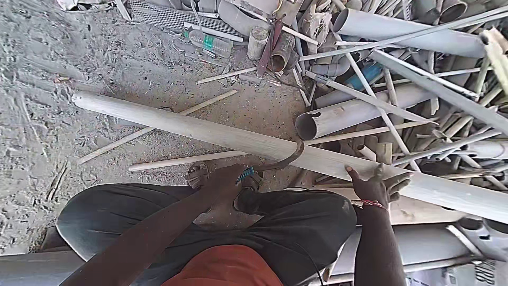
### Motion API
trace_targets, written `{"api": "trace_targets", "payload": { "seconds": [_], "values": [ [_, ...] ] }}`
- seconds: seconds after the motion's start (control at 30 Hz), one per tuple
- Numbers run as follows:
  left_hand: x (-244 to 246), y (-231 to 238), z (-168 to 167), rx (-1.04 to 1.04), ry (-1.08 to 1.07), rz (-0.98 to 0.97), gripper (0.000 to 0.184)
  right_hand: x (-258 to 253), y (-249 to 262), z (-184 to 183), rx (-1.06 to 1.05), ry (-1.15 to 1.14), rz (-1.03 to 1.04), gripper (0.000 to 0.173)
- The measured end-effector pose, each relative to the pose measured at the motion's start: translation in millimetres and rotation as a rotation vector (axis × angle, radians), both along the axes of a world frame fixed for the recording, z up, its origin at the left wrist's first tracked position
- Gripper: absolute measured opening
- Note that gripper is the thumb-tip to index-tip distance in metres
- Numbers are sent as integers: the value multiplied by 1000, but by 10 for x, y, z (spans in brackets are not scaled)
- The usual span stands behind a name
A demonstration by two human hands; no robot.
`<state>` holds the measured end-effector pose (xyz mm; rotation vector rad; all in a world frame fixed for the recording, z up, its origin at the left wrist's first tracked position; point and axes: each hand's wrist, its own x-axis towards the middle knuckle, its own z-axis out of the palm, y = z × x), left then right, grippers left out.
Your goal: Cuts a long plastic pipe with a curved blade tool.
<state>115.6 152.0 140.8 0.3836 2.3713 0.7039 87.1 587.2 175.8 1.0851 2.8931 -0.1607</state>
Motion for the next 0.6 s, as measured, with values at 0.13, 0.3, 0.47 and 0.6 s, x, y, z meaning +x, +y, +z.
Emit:
{"api": "trace_targets", "payload": {
  "seconds": [0.13, 0.3, 0.47, 0.6],
  "values": [
    [30, 458, -32, -1, -199, -19, 62, 14, 134, -8, 64, -70, 211, 114],
    [-165, -300, -363, -231, -192, 177, 47, 37, 237, -104, 127, -97, 315, 136],
    [-62, -281, -102, -263, -230, 268, 51, 82, 257, -190, 129, -66, 306, 132],
    [202, 586, 130, -147, -261, 72, 53, 146, 197, -159, 120, -91, 280, 134]
  ]
}}
